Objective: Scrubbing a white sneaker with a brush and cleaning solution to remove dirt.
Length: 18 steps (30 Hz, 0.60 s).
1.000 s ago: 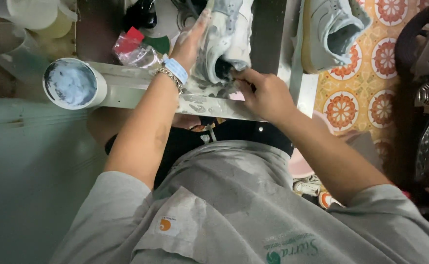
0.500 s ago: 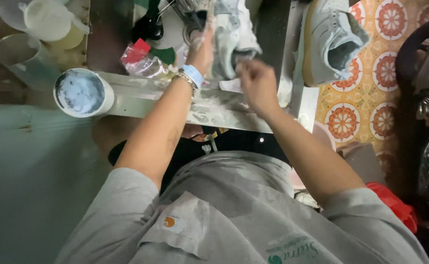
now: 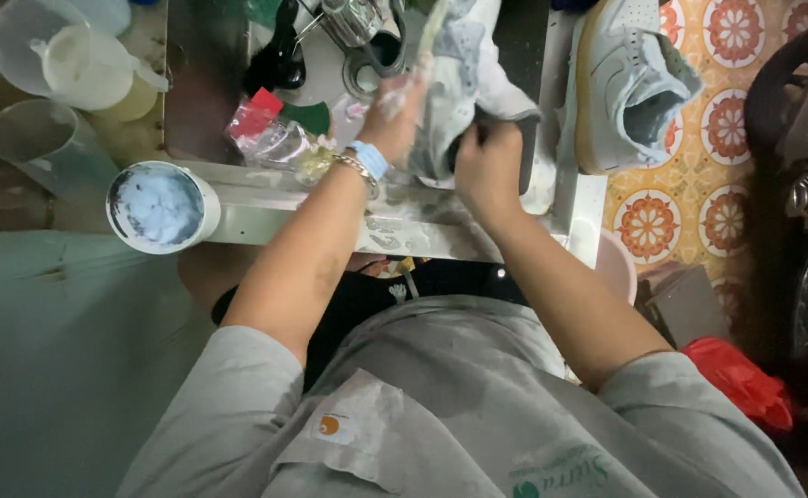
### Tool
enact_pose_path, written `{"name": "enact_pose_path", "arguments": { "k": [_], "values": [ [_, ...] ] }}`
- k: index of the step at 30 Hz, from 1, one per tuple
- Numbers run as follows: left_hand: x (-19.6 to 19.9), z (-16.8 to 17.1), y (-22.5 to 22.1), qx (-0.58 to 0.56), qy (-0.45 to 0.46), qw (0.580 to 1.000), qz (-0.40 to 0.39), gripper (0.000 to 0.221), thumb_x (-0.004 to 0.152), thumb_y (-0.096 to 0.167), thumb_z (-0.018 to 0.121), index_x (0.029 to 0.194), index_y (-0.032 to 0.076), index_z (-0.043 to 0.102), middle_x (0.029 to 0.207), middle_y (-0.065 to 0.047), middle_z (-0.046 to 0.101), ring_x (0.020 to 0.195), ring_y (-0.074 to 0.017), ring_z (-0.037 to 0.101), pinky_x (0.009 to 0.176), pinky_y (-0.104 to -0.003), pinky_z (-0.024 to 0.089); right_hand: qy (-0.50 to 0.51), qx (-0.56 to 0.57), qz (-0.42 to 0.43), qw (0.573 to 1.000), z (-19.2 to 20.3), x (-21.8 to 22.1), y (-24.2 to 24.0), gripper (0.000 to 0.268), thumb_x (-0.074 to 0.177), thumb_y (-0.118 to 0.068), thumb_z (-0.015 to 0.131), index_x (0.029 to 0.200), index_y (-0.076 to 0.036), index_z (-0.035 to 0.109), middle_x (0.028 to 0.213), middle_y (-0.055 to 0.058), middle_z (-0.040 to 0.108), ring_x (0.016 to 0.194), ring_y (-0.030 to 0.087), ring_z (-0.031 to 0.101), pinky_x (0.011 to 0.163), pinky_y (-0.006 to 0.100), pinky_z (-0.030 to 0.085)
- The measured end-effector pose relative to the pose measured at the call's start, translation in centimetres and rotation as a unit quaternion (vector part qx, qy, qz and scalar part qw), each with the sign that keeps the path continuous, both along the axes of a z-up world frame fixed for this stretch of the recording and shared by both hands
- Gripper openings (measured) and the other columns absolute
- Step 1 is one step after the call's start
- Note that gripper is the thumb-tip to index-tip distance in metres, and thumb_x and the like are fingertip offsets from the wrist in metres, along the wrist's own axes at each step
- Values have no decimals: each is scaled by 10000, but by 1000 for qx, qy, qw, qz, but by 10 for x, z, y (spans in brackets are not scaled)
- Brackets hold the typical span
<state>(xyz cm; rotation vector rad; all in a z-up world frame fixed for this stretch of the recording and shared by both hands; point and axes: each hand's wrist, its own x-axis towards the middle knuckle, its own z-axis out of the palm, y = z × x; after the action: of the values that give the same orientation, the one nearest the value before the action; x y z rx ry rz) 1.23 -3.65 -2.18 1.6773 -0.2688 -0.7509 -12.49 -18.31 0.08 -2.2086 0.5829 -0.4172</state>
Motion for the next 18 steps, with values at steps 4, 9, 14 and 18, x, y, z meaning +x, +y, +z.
{"name": "enact_pose_path", "arguments": {
  "k": [4,9,14,18],
  "values": [
    [33,-63,18,89,-196,977,8,606,1324,625,217,1911,533,337,1726,-279,586,1186,-376,817,919,-429,754,99,149,81,981,27,-46,22,417,1291,-395,640,1414,-49,838,887,1,631,734,127,506,703,364,434],
    [-4,17,13,-43,-7,999,30,678,1169,795,400,769,249,359,629,35,266,577,-173,319,674,-448,290,-48,16,75,996,31,5,-21,251,1238,-62,690,1429,59,798,1272,254,922,1104,380,936,911,469,718],
    [9,22,21,-121,32,983,135,817,1076,806,422,1507,210,775,1242,-127,983,890,-203,764,782,-401,615,40,45,167,984,50,-41,14,135,1249,-17,669,1139,-75,723,959,91,754,720,188,631,642,368,511],
    [-5,-8,12,-104,-81,989,64,636,1244,707,403,815,242,470,655,40,296,596,-162,355,665,-425,276,61,-30,71,995,40,0,-26,229,1197,-55,625,1074,61,778,964,262,893,836,475,886,693,516,608]
  ]
}}
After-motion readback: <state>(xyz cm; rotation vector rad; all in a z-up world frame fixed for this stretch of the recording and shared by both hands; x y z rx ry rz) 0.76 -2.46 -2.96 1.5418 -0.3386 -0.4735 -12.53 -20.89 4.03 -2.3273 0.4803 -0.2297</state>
